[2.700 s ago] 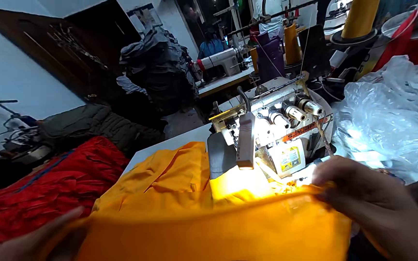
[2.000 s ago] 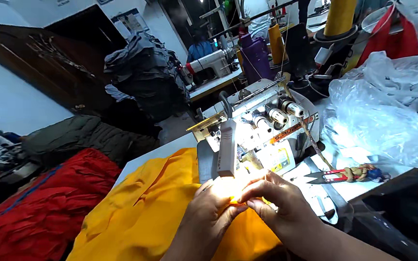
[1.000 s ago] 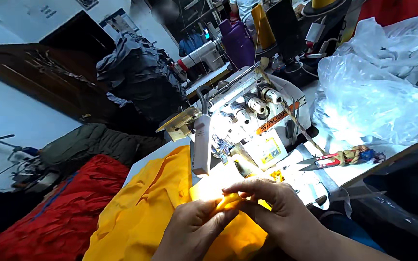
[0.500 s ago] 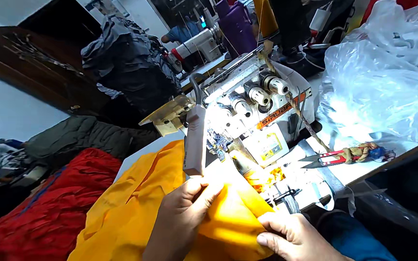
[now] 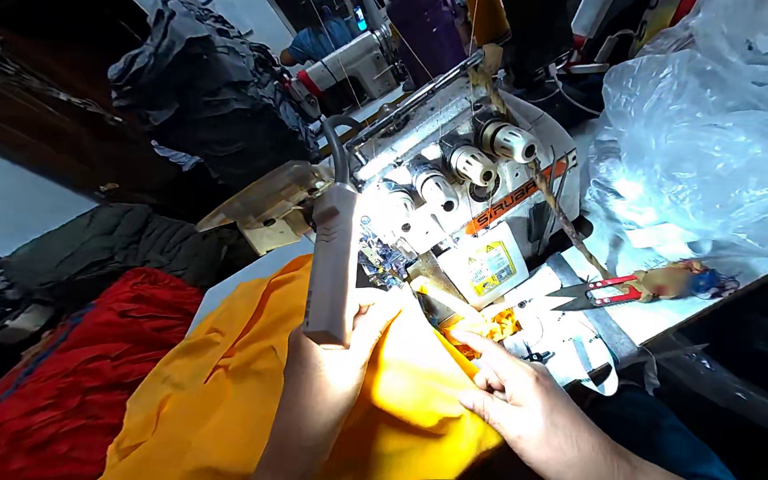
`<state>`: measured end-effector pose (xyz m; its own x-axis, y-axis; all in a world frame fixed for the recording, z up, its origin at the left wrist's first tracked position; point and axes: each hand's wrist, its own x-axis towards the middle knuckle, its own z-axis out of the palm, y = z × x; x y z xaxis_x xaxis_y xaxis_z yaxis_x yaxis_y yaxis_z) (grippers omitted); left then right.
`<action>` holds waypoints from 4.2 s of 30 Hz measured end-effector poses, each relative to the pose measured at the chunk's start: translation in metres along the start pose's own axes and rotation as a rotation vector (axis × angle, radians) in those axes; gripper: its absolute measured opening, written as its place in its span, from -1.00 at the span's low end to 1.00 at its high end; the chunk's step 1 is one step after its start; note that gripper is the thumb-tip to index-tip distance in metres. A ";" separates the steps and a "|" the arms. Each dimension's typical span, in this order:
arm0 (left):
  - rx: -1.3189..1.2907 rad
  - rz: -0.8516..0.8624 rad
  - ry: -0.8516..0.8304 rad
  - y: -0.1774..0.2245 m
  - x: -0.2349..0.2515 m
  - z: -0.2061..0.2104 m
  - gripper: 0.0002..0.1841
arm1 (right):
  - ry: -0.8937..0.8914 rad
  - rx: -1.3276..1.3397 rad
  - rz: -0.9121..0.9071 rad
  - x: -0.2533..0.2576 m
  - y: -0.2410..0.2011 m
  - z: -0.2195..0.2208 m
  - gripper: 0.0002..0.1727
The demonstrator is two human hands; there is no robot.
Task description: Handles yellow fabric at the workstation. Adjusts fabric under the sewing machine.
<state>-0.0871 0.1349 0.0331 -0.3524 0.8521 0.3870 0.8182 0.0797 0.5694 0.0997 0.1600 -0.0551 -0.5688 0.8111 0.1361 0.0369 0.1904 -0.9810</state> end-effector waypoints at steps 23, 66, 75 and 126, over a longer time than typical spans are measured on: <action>-0.018 -0.022 -0.189 0.002 -0.004 -0.014 -0.94 | -0.166 0.052 -0.146 -0.037 -0.014 -0.005 -0.77; -0.036 0.371 -0.390 0.048 -0.063 -0.032 -0.84 | 0.043 0.118 -0.456 -0.022 -0.024 -0.005 -0.81; -0.061 0.288 -0.376 0.040 -0.075 -0.034 -0.68 | 0.016 0.124 -0.462 -0.027 -0.026 -0.004 -0.81; -0.140 0.242 -0.091 0.014 -0.100 -0.024 -0.57 | -0.175 -0.066 -0.472 -0.071 0.016 0.004 -0.65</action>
<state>-0.0512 0.0384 0.0200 -0.1070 0.8810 0.4608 0.8007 -0.1984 0.5653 0.1374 0.1037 -0.0806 -0.6649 0.5248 0.5315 -0.2086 0.5528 -0.8068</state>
